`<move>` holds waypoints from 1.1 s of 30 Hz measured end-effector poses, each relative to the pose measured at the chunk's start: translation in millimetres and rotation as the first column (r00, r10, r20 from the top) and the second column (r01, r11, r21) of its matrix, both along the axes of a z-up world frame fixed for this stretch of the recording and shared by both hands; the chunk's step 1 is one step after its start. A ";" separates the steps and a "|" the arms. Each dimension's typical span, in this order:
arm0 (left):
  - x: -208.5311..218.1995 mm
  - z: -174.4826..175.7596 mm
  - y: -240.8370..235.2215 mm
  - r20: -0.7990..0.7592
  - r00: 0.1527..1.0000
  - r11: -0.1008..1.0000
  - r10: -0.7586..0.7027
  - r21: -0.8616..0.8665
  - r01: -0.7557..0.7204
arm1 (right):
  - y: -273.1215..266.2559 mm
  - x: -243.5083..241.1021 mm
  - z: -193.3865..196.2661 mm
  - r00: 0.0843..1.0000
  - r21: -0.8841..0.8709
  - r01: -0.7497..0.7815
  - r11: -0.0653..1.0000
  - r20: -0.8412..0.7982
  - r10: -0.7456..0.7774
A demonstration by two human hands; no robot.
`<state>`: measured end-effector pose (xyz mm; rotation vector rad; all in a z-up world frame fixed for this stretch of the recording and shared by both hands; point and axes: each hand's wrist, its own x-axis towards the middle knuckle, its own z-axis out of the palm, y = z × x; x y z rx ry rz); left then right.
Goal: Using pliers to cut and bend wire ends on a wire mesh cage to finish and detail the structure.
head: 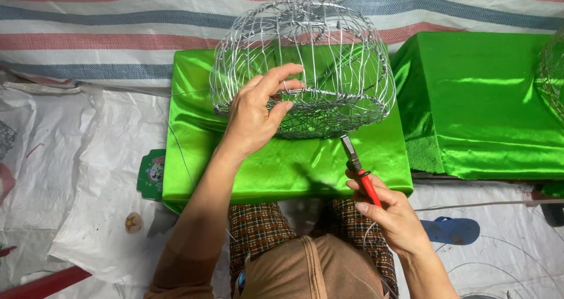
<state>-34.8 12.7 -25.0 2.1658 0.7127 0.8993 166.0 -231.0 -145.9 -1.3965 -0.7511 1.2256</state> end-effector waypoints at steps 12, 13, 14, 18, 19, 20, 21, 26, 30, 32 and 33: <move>5.5 -11.0 4.2 -0.042 0.994 0.986 0.098 0.138 -0.091 | -4.0 -6.8 0.1 0.997 -0.026 0.021 0.999 -0.073 -0.023; 5.6 -10.5 4.1 -0.044 0.995 0.987 0.094 0.138 -0.088 | -4.3 -6.5 0.0 0.997 -0.026 0.025 0.999 -0.075 -0.027; 5.6 -10.0 4.1 -0.050 0.994 0.986 0.095 0.141 -0.087 | -4.5 -6.4 -0.1 0.996 -0.024 0.029 0.999 -0.081 -0.031; 4.9 -7.9 3.8 -0.075 0.993 0.987 0.094 0.141 -0.083 | -3.7 -6.4 2.8 0.994 -0.012 0.042 0.999 -0.098 -0.043; 5.1 -6.9 3.1 -0.076 0.993 0.987 0.094 0.140 -0.082 | -3.9 -6.2 3.6 0.994 -0.013 0.042 0.999 -0.100 -0.043; 5.0 -5.8 2.5 -0.076 0.994 0.994 0.080 0.079 -0.074 | -4.1 -6.2 4.3 0.994 -0.017 0.043 0.999 -0.098 -0.044; 4.3 -4.5 1.9 -0.074 0.995 0.998 0.069 0.019 -0.067 | -3.5 -6.0 5.2 0.995 -0.020 0.040 0.999 -0.095 -0.042; 1.3 -9.8 8.1 0.005 1.000 0.999 -0.028 0.022 0.028 | -3.9 -7.0 1.6 0.991 -0.031 0.048 0.998 -0.125 -0.052; -1.0 -18.5 13.3 0.121 0.990 0.998 -0.070 0.010 0.069 | -2.6 -8.3 2.6 0.986 -0.068 0.057 0.996 -0.154 -0.067; -1.6 -11.5 7.8 0.130 0.990 0.998 -0.058 -0.013 0.060 | -2.1 -8.6 2.5 0.984 -0.051 0.054 0.997 -0.165 -0.062; -1.4 -8.2 5.1 0.140 0.989 0.998 -0.050 -0.038 0.055 | -2.1 -8.5 2.5 0.982 -0.035 0.056 0.998 -0.176 -0.062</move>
